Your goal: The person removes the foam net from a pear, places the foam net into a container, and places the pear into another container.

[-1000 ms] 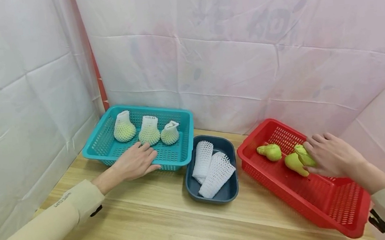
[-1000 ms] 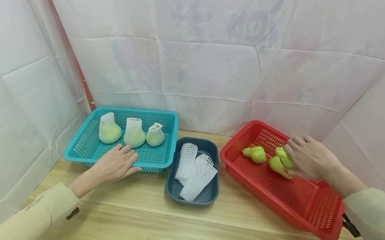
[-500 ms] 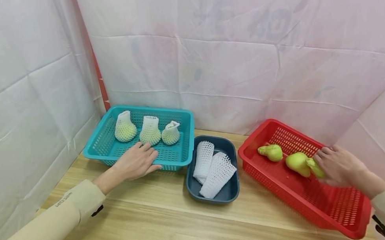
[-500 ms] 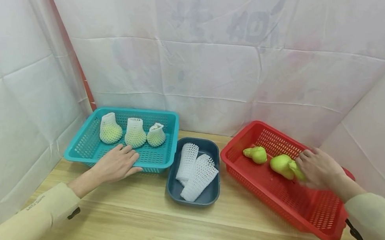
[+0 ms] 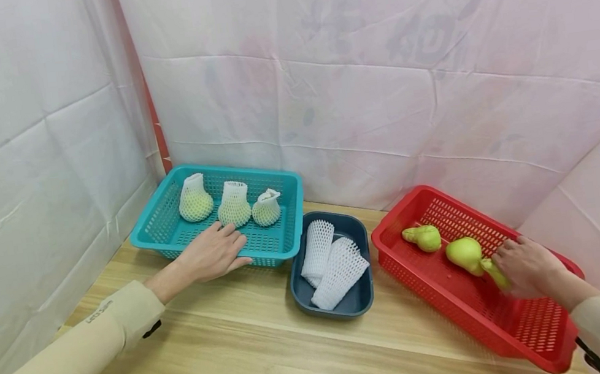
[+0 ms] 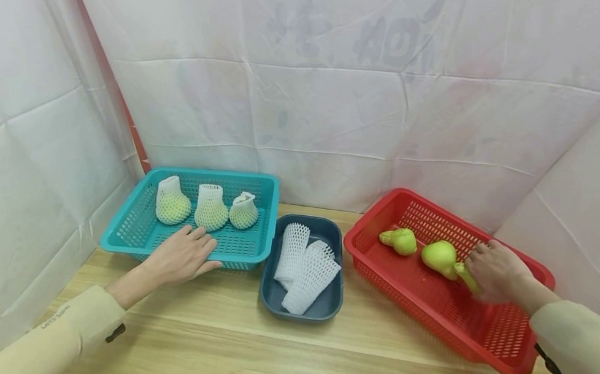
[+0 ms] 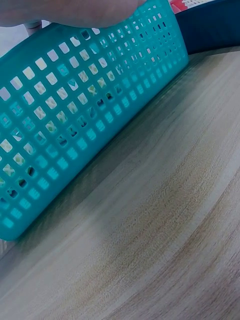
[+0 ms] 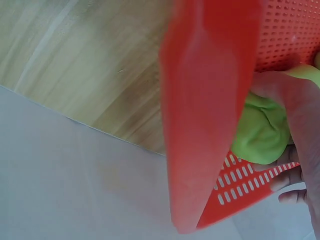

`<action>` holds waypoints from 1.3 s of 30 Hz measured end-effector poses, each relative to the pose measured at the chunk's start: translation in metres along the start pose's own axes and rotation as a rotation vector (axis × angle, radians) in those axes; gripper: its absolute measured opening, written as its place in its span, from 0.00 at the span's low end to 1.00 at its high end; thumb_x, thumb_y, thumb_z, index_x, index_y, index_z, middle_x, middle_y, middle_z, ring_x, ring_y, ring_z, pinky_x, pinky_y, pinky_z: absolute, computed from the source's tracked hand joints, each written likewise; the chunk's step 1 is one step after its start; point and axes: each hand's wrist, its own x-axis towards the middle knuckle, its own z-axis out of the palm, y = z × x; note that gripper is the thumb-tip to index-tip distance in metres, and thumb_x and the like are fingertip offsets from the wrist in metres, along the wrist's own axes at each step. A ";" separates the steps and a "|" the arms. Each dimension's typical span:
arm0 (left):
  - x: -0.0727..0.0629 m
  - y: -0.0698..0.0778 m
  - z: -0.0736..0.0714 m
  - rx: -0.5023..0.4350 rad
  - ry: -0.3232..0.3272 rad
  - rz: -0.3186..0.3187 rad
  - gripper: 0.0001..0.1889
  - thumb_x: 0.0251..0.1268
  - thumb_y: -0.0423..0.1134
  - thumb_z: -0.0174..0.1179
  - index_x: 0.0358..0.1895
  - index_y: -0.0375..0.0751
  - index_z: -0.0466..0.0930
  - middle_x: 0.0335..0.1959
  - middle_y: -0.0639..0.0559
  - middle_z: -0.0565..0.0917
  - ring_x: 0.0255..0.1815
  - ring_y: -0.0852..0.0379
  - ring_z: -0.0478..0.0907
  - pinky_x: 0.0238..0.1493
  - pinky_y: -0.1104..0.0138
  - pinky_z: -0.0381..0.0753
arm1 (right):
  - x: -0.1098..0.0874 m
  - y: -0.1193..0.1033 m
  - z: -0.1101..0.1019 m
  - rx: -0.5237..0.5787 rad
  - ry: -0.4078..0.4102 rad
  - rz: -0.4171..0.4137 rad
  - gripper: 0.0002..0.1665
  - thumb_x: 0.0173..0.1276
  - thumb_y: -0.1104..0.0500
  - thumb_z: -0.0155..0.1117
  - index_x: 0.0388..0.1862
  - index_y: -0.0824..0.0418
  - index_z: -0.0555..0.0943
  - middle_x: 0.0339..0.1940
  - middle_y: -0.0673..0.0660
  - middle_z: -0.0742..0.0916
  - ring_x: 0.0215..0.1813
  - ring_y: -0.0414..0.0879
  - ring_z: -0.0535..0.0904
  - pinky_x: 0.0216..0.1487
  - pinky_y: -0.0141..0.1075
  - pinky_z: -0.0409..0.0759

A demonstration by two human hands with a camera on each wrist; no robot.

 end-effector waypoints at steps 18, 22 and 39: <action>0.000 0.000 0.001 -0.010 -0.006 -0.005 0.24 0.78 0.63 0.54 0.34 0.46 0.69 0.25 0.56 0.74 0.32 0.54 0.61 0.39 0.63 0.59 | 0.003 -0.006 0.003 0.028 -0.083 0.017 0.33 0.45 0.32 0.81 0.34 0.57 0.83 0.34 0.55 0.87 0.40 0.58 0.81 0.47 0.52 0.79; -0.001 0.000 0.001 -0.017 -0.007 -0.007 0.24 0.78 0.63 0.54 0.34 0.46 0.69 0.25 0.55 0.74 0.32 0.54 0.61 0.38 0.63 0.60 | 0.005 -0.002 -0.005 0.029 -0.067 0.039 0.39 0.41 0.27 0.79 0.35 0.59 0.83 0.33 0.56 0.87 0.40 0.58 0.82 0.50 0.56 0.79; -0.001 0.000 0.000 -0.018 -0.005 -0.008 0.24 0.78 0.63 0.54 0.34 0.46 0.68 0.25 0.55 0.74 0.32 0.54 0.61 0.38 0.63 0.59 | 0.035 -0.004 -0.073 0.100 0.221 0.017 0.41 0.54 0.31 0.74 0.49 0.65 0.84 0.44 0.64 0.88 0.48 0.62 0.84 0.48 0.57 0.82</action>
